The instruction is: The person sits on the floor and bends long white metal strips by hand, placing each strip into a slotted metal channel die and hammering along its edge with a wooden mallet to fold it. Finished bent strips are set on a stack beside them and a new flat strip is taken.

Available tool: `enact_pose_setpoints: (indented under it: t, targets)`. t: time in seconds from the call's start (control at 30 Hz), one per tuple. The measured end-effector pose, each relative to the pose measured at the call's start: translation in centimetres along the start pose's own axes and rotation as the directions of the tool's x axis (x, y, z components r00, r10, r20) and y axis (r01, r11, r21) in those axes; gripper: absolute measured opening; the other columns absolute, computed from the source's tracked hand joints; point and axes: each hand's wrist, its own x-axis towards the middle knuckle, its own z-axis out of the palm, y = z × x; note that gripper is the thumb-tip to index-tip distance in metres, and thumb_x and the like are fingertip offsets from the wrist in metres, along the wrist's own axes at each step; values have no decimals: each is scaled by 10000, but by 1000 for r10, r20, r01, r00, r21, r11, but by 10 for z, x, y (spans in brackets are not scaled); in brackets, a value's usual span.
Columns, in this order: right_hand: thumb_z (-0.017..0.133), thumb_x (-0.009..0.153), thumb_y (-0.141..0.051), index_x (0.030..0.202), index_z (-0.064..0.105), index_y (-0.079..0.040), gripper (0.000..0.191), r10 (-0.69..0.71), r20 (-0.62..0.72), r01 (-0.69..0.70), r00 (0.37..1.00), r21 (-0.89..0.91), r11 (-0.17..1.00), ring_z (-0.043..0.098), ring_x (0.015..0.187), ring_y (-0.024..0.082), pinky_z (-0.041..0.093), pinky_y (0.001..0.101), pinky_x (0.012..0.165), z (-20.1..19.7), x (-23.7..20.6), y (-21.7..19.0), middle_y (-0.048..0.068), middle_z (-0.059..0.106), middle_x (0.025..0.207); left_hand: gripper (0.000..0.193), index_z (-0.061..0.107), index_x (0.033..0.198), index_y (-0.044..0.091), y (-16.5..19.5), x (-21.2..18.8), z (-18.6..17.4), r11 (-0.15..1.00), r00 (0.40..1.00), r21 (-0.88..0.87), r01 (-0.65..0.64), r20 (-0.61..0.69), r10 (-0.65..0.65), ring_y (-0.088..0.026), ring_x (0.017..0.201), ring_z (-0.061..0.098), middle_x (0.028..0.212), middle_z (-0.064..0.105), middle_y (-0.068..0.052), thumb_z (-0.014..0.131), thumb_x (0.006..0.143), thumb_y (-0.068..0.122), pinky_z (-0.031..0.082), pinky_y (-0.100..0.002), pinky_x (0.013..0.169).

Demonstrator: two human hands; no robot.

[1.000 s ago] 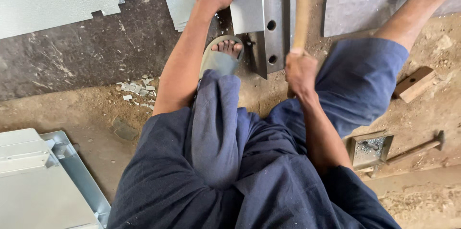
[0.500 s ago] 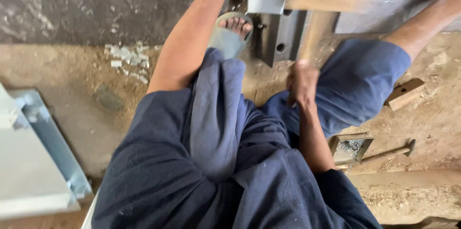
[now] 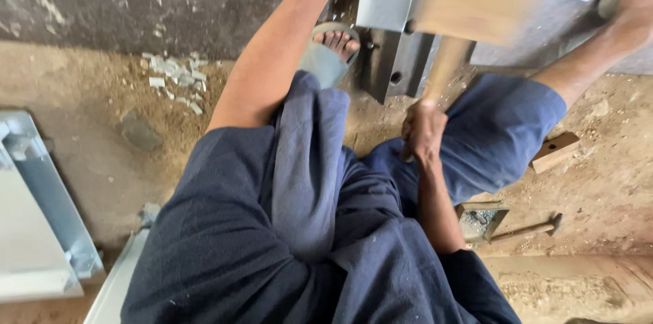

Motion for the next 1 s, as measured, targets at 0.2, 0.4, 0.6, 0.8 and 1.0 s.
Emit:
enact_pose_setpoints:
  t: [0.2,0.4,0.6,0.8,1.0]
  targets:
    - [472,1024,-329,889,534,-53,314,-96,-90,126,991,433,892,451,498,172,398,334,443,5,35,-17,44,483,668,628,767,990,74,4,4,-5,999,999,-8,51,-16,-52,-253,738,713,831,752,-118,745,800,672,550,-416,698]
    - [443,1063,-449,840,500,-62,451,-55,-39,63,998,230,971,495,478,168,408,321,408,3,56,-25,52,504,647,666,734,1001,0,11,-1,-7,980,979,142,-139,-128,157,-326,767,713,842,733,-203,795,785,627,545,-447,709]
    - [418,1102,-393,810,509,-66,448,-1,74,18,997,-234,972,494,453,151,405,308,401,6,59,-18,37,496,612,629,745,986,29,21,-7,-16,998,998,64,12,-58,-8,-289,776,721,851,742,-168,801,789,624,551,-431,725]
    - [438,1129,-316,752,507,-69,456,-44,117,72,992,-249,966,463,437,126,368,297,388,3,56,-17,11,470,589,528,756,958,41,22,-11,-20,990,995,-117,74,-57,-81,-215,716,739,823,772,-111,789,788,540,566,-380,672]
    - [425,1143,-324,665,507,-67,549,-126,115,163,985,-416,895,463,410,117,367,289,380,5,50,-40,3,467,535,468,755,955,41,23,8,-32,999,990,4,-37,-140,37,-207,675,721,784,760,-109,758,840,494,555,-381,628]
